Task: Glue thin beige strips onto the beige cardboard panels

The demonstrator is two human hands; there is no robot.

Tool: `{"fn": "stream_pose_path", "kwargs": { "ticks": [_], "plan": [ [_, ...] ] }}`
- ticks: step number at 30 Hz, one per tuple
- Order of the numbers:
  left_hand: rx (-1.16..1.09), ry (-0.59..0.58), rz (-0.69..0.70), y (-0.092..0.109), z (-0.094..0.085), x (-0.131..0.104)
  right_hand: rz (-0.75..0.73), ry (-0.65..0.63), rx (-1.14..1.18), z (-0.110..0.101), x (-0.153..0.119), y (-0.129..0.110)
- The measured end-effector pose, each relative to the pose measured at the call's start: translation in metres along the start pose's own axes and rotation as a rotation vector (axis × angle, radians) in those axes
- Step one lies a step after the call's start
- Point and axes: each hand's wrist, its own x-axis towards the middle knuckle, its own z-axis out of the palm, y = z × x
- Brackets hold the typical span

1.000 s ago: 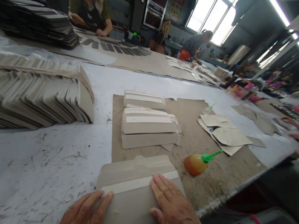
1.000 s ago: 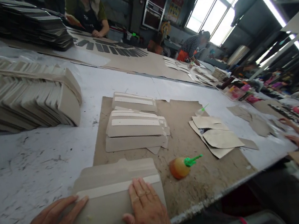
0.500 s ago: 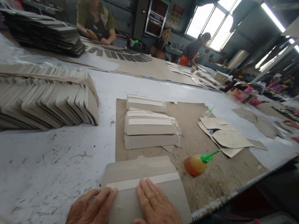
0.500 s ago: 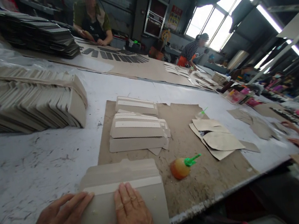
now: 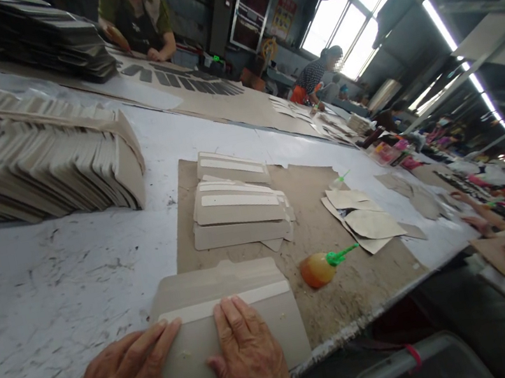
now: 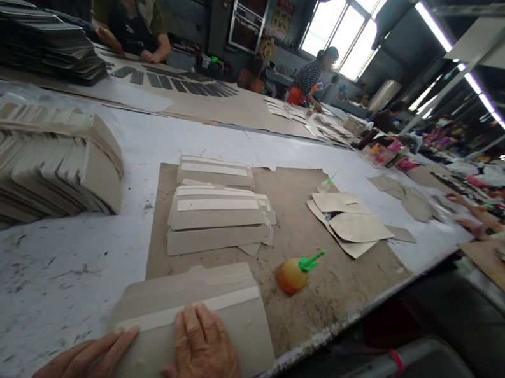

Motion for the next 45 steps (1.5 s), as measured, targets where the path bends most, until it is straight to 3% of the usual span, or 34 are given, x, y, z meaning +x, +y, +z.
{"fn": "stream_pose_path", "kwargs": {
  "ticks": [6, 13, 25, 32, 37, 45],
  "plan": [
    [-0.026, -0.002, 0.001, -0.001, 0.003, -0.003, 0.018, 0.058, -0.007, -0.003, 0.001, -0.003],
    [-0.007, -0.026, -0.009, 0.003, -0.004, 0.001, 0.083, -0.024, -0.168, -0.028, -0.001, 0.018],
    [-0.088, -0.042, -0.143, 0.010, -0.012, 0.006, 0.109, 0.017, -0.204, -0.013, -0.006, 0.025],
    [0.033, 0.093, -0.050, 0.009, -0.021, 0.017, 0.083, 0.080, -0.201, -0.009, -0.008, 0.025],
    [-0.020, 0.033, -0.173, 0.006, -0.008, 0.004, 0.070, 0.094, -0.221, -0.008, -0.008, 0.025],
    [-0.031, -0.004, -0.090, 0.009, -0.020, 0.010, -0.004, 0.068, -0.290, -0.012, -0.007, 0.031]
  ]
}}
